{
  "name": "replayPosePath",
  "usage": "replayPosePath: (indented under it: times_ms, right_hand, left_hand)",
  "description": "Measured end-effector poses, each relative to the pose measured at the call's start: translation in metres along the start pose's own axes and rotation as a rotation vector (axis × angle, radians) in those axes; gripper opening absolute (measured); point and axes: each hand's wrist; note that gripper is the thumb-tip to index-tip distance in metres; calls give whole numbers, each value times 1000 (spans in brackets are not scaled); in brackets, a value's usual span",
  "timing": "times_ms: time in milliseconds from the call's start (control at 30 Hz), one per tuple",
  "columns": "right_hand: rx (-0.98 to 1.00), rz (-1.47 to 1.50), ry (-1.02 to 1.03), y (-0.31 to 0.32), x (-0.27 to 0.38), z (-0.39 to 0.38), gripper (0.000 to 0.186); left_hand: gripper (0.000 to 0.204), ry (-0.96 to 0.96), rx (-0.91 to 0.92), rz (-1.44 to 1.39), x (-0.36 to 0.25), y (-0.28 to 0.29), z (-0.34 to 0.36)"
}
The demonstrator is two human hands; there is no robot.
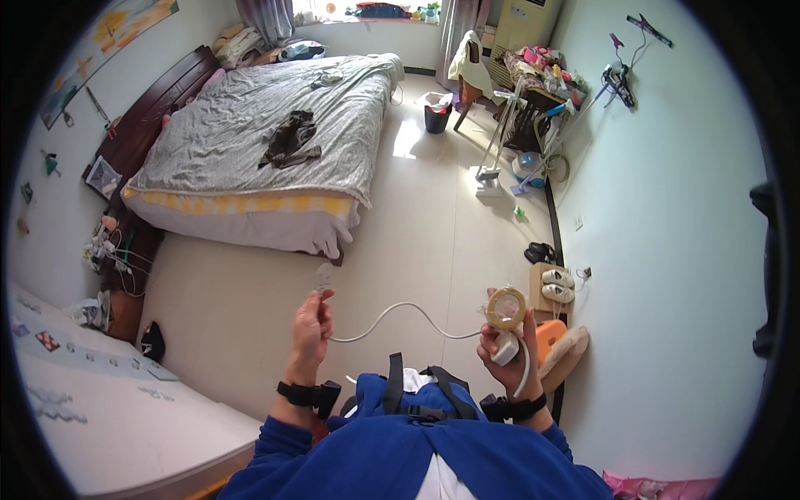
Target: The person retrieves a roll of tape and a power cord from a cabinet, then moves to a bedroom. They place the items on the bed, use a screwdriver to adjust the plug, and use scissors to cut the cord.
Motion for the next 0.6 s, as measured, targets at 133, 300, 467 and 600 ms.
replayPosePath:
  times_ms: [133, 300, 467, 600]
  right_hand:
    - [32, -34, 31, -11, 48, 108, 53]
    - [-83, -97, 62, -18, 127, 253, 53]
    - [-90, -325, -25, -79, 197, 403, 55]
    - [124, -645, -105, -132, 222, 524, 51]
  left_hand:
    - [35, -4, 105, 22, -6, -75, 114]
    - [32, 38, 40, -6, -7, -148, 255]
    - [27, 120, 145, -428, -44, -200, 370]
    - [33, 171, 399, -433, -67, -253, 452]
Point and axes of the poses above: each hand's wrist, its own z-axis towards the middle knuckle, its own y-axis out of the back of the hand, x = y × z, and after that the axes turned 7 degrees about -x, right-handed
